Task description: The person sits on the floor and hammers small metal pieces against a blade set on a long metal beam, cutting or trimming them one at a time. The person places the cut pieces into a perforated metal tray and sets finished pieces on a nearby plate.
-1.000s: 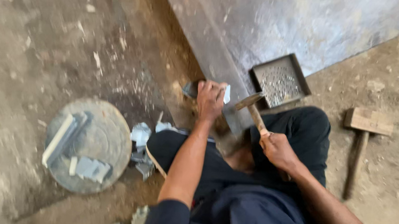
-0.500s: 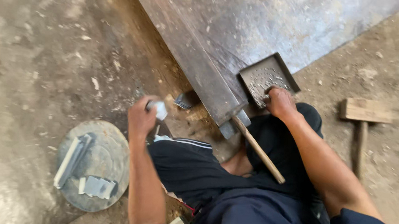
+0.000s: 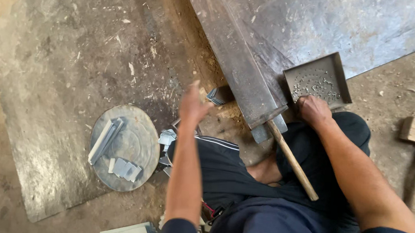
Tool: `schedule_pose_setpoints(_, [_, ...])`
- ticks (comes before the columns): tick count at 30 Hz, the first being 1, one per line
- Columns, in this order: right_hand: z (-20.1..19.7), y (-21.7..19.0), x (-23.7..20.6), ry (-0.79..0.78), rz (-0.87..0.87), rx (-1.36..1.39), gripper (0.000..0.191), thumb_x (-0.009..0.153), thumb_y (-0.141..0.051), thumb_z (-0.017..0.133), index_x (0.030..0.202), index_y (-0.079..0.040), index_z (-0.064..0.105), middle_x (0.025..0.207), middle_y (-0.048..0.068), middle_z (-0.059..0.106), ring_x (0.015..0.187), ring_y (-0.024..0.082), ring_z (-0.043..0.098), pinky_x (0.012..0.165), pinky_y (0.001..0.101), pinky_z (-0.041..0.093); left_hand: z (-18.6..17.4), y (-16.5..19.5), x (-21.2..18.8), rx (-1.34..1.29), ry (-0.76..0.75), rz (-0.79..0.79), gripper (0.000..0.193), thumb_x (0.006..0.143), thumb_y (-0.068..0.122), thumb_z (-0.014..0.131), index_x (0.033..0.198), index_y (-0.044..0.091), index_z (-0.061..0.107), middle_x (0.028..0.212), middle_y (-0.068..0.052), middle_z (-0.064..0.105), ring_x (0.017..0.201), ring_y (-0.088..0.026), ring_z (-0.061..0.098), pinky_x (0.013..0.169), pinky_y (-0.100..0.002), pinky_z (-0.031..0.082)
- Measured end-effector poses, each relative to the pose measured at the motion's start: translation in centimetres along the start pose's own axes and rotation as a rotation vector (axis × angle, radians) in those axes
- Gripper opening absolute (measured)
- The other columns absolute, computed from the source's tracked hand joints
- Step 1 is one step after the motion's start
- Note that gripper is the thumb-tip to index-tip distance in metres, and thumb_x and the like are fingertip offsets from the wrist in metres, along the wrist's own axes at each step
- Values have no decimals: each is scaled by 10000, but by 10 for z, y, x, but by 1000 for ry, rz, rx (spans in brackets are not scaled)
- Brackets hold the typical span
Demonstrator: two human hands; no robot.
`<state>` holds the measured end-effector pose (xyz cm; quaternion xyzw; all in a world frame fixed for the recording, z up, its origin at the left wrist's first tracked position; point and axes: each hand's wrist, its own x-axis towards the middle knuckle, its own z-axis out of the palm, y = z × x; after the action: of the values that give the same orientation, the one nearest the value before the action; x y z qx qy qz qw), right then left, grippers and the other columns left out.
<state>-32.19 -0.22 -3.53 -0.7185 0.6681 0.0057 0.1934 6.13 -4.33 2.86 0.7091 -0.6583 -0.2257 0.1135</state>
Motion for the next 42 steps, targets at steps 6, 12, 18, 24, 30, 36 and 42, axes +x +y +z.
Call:
schedule_pose_setpoints(6, [0, 6, -8, 171, -77, 154, 116, 781, -107, 648, 827, -79, 751, 993, 226, 695, 947, 434, 684, 777, 520, 555, 56, 11, 12, 118, 76, -60, 1077, 705, 78, 853, 1593, 122, 246, 1395, -257, 542, 1288, -447, 508, 1065, -484, 449])
schedule_pose_setpoints(12, [4, 12, -11, 418, 16, 349, 337, 1028, -230, 632, 830, 42, 646, 906, 281, 659, 876, 498, 634, 768, 578, 489, 64, 3, 17, 182, 85, 89, 911, 799, 129, 855, 1543, 127, 328, 1299, -256, 655, 1197, -455, 620, 997, -493, 507])
schedule_pose_setpoints(18, [4, 19, -16, 508, 72, 501, 406, 1018, -266, 717, 748, 31, 657, 748, 248, 648, 702, 432, 653, 682, 511, 502, 36, 16, 4, 53, 77, -252, 1071, 728, 131, 868, 1586, 116, 227, 1006, -271, 703, 987, -461, 672, 863, -502, 521])
schedule_pose_setpoints(24, [-5, 23, -16, 531, 96, 661, 231, 947, -263, 775, 992, -37, 788, 808, 161, 722, 696, 251, 712, 663, 374, 532, 43, -12, 0, 84, 393, 183, 251, 851, 165, 774, 1071, 215, 665, 1008, -111, 783, 969, -341, 740, 864, -435, 579])
schedule_pose_setpoints(30, [-4, 22, -18, 483, 142, 691, 309, 874, -295, 850, 892, -4, 749, 778, 143, 718, 700, 199, 674, 651, 346, 522, 41, -13, 0, -228, 461, -150, 340, 860, 171, 701, 1191, 145, 627, 885, -133, 768, 893, -353, 733, 841, -474, 550])
schedule_pose_setpoints(36, [0, 26, -23, 553, 114, 725, 317, 927, -276, 831, 871, 5, 695, 763, 121, 692, 696, 166, 646, 656, 334, 516, 34, 6, -8, -76, 246, -252, 491, 750, 171, 787, 1208, 142, 613, 1131, -210, 701, 1066, -432, 657, 879, -506, 521])
schedule_pose_setpoints(42, [-1, 25, -24, 522, 132, 644, 320, 947, -274, 832, 875, 12, 709, 721, 135, 666, 657, 188, 641, 636, 354, 510, 38, 12, -6, 108, -51, -359, 621, 754, 390, 878, 1237, 106, 608, 1240, -209, 668, 1186, -415, 618, 967, -512, 506])
